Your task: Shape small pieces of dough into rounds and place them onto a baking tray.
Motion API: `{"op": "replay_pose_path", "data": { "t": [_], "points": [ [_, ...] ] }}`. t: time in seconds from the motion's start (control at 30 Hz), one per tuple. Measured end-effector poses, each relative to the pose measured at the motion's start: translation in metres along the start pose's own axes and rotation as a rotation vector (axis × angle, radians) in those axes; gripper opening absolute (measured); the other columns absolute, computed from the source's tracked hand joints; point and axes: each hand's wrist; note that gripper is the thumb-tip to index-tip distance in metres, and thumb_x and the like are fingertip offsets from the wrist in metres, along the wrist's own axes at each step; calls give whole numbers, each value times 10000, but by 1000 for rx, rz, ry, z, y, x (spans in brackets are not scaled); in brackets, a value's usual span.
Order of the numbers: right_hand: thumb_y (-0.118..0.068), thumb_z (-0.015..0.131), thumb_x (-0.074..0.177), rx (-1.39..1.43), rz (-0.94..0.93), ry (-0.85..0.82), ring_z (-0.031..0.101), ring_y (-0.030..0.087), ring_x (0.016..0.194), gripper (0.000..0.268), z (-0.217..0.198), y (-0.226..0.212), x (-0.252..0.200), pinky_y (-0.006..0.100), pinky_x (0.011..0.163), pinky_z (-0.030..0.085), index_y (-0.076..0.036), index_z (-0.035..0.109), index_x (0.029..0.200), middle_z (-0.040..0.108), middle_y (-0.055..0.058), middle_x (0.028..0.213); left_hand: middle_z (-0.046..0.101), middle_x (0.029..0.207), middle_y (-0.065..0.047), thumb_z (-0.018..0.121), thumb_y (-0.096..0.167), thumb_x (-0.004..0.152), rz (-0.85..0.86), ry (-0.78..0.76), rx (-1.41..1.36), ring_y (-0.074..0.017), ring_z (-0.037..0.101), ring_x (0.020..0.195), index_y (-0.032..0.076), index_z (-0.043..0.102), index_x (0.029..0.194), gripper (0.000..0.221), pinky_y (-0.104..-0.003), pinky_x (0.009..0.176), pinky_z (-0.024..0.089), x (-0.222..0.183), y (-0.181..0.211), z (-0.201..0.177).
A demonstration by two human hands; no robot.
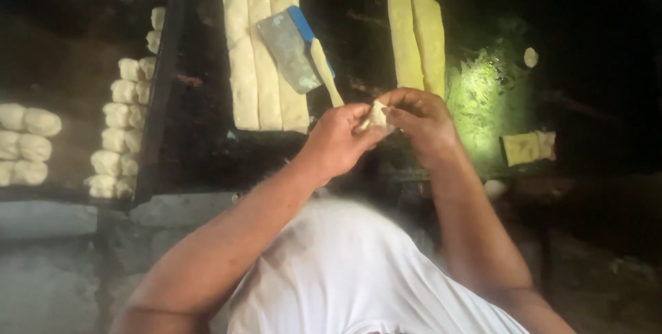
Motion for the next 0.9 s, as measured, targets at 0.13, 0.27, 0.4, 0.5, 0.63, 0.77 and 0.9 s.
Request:
{"op": "replay_pose_path", "data": {
  "t": [0.13, 0.27, 0.4, 0.5, 0.63, 0.77, 0.9],
  "points": [
    [-91, 809, 895, -579, -266, 206, 720, 152, 925, 163, 15, 9, -20, 302, 830, 571, -64, 761, 1048, 764, 55, 991, 767, 908, -60, 590, 69, 943, -11, 92, 132, -115, 720, 816, -9, 723, 1087, 211, -291, 739, 569, 2, -9, 2],
    [-185, 905, 814, -920, -981, 218, 656, 254, 1019, 388, 15, 22, -28, 380, 835, 552, -93, 728, 1147, 694, 96, 1089, 754, 976, -87, 560, 93, 1014, -13, 110, -215, -128, 698, 873, -26, 723, 1146, 241, -281, 767, 564, 5, -13, 2],
    [-64, 848, 775, -993, -1042, 222, 615, 275, 982, 338, -9, 38, -26, 389, 793, 544, -119, 793, 1104, 636, 83, 1014, 728, 988, -91, 597, 93, 994, 41, 149, -176, -127, 712, 857, -11, 631, 1231, 261, -278, 734, 589, -11, 5, 8],
    [-126, 885, 848, -898, -892, 29, 641, 178, 925, 206, -29, 47, -8, 271, 685, 541, -138, 824, 1044, 670, 59, 987, 729, 950, -68, 611, 104, 1004, 274, 218, 185, -97, 738, 826, -5, 586, 1176, 205, -267, 699, 599, -19, 16, 13],
    [-83, 777, 952, -196, -535, -9, 666, 150, 981, 129, -8, -2, -11, 272, 791, 589, -14, 769, 1061, 671, 69, 1109, 739, 884, -50, 619, 101, 1028, 297, 168, 162, -91, 751, 801, -1, 627, 1048, 104, -264, 691, 610, -28, 18, 12],
    [-73, 731, 866, 218, -73, -296, 704, 165, 985, 364, -5, -22, -10, 276, 871, 596, -17, 673, 1222, 718, 92, 1105, 701, 787, -78, 747, 83, 963, 299, 158, 158, -111, 688, 726, -9, 639, 917, 149, -283, 630, 562, -38, 18, 2],
    [16, 748, 925, 28, -77, -336, 706, 202, 942, 176, -16, -14, 1, 311, 852, 577, 26, 695, 1092, 740, 125, 1042, 698, 825, -65, 747, 46, 913, 282, 211, 73, -92, 685, 771, 21, 550, 1096, 270, -252, 675, 571, -48, 19, -3]
  ]
}}
Point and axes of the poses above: each hand's wrist, its own x-axis towards the middle knuckle, its own z-axis out of the palm, y = z × x
